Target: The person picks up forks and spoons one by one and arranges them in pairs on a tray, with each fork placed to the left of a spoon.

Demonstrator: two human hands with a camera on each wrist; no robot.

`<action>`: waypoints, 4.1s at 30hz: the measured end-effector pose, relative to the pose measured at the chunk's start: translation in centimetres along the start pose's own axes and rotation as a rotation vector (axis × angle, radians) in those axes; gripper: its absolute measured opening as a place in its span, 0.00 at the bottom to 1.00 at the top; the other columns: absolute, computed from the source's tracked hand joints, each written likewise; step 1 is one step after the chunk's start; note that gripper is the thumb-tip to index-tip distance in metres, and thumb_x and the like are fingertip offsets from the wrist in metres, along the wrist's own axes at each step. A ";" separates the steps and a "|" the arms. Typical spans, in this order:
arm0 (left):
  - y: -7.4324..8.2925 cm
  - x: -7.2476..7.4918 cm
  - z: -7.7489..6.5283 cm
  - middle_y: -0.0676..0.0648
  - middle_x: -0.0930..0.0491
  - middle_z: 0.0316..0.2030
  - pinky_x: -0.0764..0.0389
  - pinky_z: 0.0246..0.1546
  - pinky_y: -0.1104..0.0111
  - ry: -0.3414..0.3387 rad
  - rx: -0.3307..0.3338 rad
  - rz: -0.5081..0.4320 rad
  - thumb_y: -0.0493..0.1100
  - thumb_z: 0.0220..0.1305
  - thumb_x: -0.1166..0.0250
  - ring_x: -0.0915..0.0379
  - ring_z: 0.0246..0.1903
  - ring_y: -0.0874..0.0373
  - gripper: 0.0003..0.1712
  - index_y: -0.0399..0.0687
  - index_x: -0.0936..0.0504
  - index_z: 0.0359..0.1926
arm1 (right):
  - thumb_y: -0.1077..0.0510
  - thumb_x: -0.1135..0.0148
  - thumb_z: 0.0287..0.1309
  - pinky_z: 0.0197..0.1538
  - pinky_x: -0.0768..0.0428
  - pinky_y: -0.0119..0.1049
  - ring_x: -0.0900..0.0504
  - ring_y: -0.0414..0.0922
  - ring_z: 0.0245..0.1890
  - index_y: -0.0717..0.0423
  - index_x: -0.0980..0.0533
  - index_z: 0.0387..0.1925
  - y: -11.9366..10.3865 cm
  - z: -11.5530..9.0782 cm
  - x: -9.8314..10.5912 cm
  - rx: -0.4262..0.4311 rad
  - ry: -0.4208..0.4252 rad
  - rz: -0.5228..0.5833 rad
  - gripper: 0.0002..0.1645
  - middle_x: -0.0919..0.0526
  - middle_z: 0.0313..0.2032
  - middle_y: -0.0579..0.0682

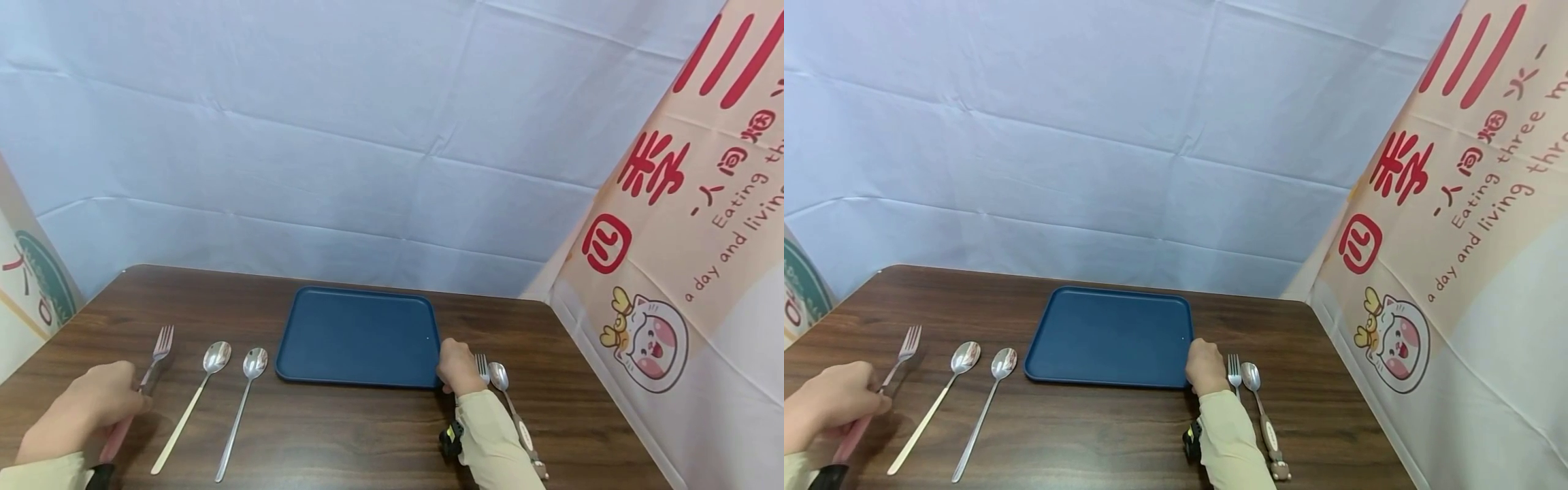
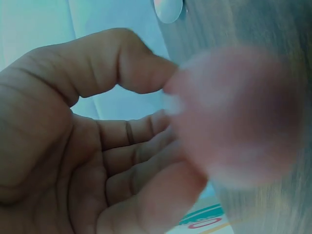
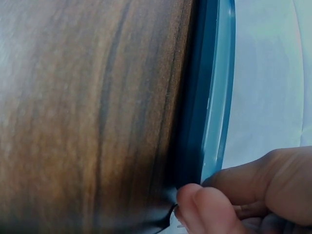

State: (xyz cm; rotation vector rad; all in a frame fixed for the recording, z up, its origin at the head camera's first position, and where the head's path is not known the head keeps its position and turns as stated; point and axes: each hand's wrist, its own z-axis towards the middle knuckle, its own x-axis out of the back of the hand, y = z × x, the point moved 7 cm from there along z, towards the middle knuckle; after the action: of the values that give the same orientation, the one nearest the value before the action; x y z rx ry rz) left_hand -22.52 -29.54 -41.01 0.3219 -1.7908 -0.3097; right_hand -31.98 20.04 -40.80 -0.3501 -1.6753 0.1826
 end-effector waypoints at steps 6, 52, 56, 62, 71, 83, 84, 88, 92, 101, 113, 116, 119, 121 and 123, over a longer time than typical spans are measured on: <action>0.4 0.2 -0.4 0.49 0.32 0.02 0.35 0.13 0.66 0.009 -0.018 0.001 0.43 0.56 0.43 0.37 0.05 0.60 0.27 0.44 0.28 0.02 | 0.75 0.44 0.50 0.14 0.26 0.31 0.25 0.44 0.08 0.70 0.25 0.32 0.0 0.0 0.0 -0.005 0.002 0.009 0.06 0.25 0.25 0.64; 7.0 -1.3 2.9 0.53 0.34 0.02 0.32 0.18 0.64 0.241 -0.131 -0.121 0.37 0.54 0.45 0.34 0.06 0.58 0.07 0.41 0.33 0.23 | 0.74 0.44 0.50 0.13 0.27 0.31 0.25 0.44 0.08 0.70 0.24 0.31 0.0 -0.3 0.2 -0.002 0.011 0.017 0.05 0.25 0.24 0.63; 7.6 -1.5 3.3 0.52 0.33 0.02 0.32 0.18 0.65 0.236 -0.123 -0.144 0.36 0.54 0.47 0.32 0.07 0.57 0.06 0.40 0.32 0.23 | 0.75 0.44 0.50 0.13 0.27 0.31 0.25 0.44 0.08 0.70 0.24 0.31 -0.1 -0.4 0.1 0.015 0.013 0.025 0.05 0.25 0.24 0.62; 8.7 -1.2 3.7 0.52 0.33 0.02 0.28 0.27 0.62 0.235 -0.128 -0.143 0.37 0.55 0.48 0.31 0.11 0.58 0.07 0.43 0.31 0.22 | 0.75 0.44 0.50 0.13 0.27 0.31 0.25 0.44 0.08 0.70 0.24 0.31 -0.1 -0.4 0.2 0.015 0.016 0.021 0.05 0.25 0.23 0.62; 10.0 -1.6 4.7 0.51 0.32 0.03 0.31 0.23 0.64 0.194 -0.117 -0.164 0.36 0.58 0.49 0.31 0.11 0.57 0.12 0.42 0.29 0.18 | 0.75 0.44 0.50 0.14 0.27 0.31 0.25 0.44 0.09 0.71 0.24 0.29 -0.1 -0.5 0.2 0.012 0.002 0.024 0.04 0.27 0.20 0.59; 12.2 -1.8 6.2 0.51 0.32 0.03 0.33 0.22 0.66 0.193 -0.157 -0.176 0.37 0.59 0.46 0.32 0.09 0.56 0.21 0.44 0.28 0.09 | 0.74 0.44 0.51 0.13 0.27 0.31 0.25 0.44 0.09 0.69 0.24 0.31 -0.2 -0.4 0.2 0.003 -0.008 0.004 0.04 0.26 0.21 0.59; 12.4 -1.8 6.4 0.51 0.32 0.03 0.33 0.22 0.66 0.195 -0.163 -0.178 0.36 0.58 0.47 0.32 0.09 0.56 0.21 0.44 0.28 0.09 | 0.74 0.44 0.51 0.13 0.27 0.31 0.25 0.44 0.09 0.69 0.24 0.30 -0.1 -0.4 0.2 0.001 -0.007 0.003 0.04 0.26 0.20 0.59; 13.2 -1.8 7.1 0.51 0.32 0.03 0.32 0.22 0.66 0.208 -0.177 -0.177 0.36 0.58 0.48 0.32 0.10 0.56 0.22 0.45 0.28 0.08 | 0.74 0.44 0.51 0.13 0.27 0.32 0.26 0.44 0.09 0.68 0.24 0.30 -0.2 -0.4 0.2 0.005 -0.003 0.006 0.04 0.26 0.21 0.59; 14.0 -2.1 7.7 0.52 0.32 0.02 0.31 0.22 0.65 0.228 -0.186 -0.162 0.36 0.57 0.47 0.32 0.11 0.59 0.22 0.46 0.28 0.07 | 0.74 0.44 0.51 0.13 0.27 0.32 0.26 0.44 0.08 0.68 0.24 0.30 -0.3 -0.5 0.2 0.010 0.009 0.003 0.04 0.26 0.22 0.60; 15.5 -3.1 8.7 0.51 0.32 0.03 0.28 0.26 0.64 0.208 -0.183 -0.169 0.35 0.57 0.46 0.31 0.11 0.58 0.22 0.43 0.28 0.06 | 0.74 0.44 0.51 0.13 0.27 0.33 0.26 0.45 0.09 0.68 0.24 0.30 -0.3 -0.4 -0.1 0.013 0.014 -0.002 0.04 0.25 0.22 0.60; 17.0 -3.1 9.9 0.49 0.31 0.06 0.29 0.22 0.65 0.193 -0.153 -0.191 0.36 0.59 0.42 0.31 0.11 0.57 0.21 0.42 0.28 0.09 | 0.73 0.44 0.50 0.13 0.27 0.32 0.26 0.44 0.08 0.67 0.24 0.27 -0.2 -0.4 0.0 0.026 0.047 -0.010 0.04 0.24 0.22 0.61; 17.2 -3.3 10.2 0.48 0.31 0.07 0.29 0.20 0.66 0.188 -0.140 -0.197 0.36 0.59 0.41 0.30 0.12 0.57 0.20 0.42 0.28 0.10 | 0.73 0.44 0.50 0.13 0.27 0.32 0.26 0.44 0.08 0.67 0.24 0.27 -0.1 -0.4 0.0 0.023 0.047 -0.005 0.04 0.24 0.22 0.61; 17.4 -3.4 10.5 0.48 0.31 0.06 0.30 0.19 0.67 0.195 -0.135 -0.191 0.36 0.59 0.42 0.30 0.11 0.57 0.20 0.41 0.29 0.10 | 0.73 0.45 0.51 0.13 0.27 0.32 0.26 0.44 0.09 0.67 0.24 0.27 -0.2 -0.5 -0.1 0.025 0.042 0.002 0.04 0.24 0.22 0.60; 17.6 -3.5 10.7 0.49 0.32 0.06 0.30 0.18 0.67 0.201 -0.139 -0.186 0.35 0.59 0.42 0.30 0.10 0.57 0.20 0.41 0.29 0.10 | 0.73 0.45 0.52 0.13 0.27 0.32 0.26 0.44 0.09 0.67 0.24 0.27 -0.1 -0.5 -0.1 0.024 0.042 0.009 0.04 0.24 0.22 0.60; 17.8 -3.5 10.8 0.49 0.32 0.05 0.30 0.17 0.67 0.210 -0.146 -0.178 0.34 0.58 0.43 0.31 0.10 0.58 0.20 0.41 0.30 0.10 | 0.73 0.45 0.52 0.13 0.27 0.32 0.26 0.44 0.10 0.66 0.24 0.26 -0.1 -0.5 -0.1 0.020 0.038 0.016 0.05 0.25 0.21 0.59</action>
State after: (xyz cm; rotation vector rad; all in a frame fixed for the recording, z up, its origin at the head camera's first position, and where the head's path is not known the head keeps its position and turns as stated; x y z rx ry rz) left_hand -33.17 -11.37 -40.02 0.3961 -1.5270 -0.5111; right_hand -31.50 19.85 -40.83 -0.3499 -1.6327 0.2033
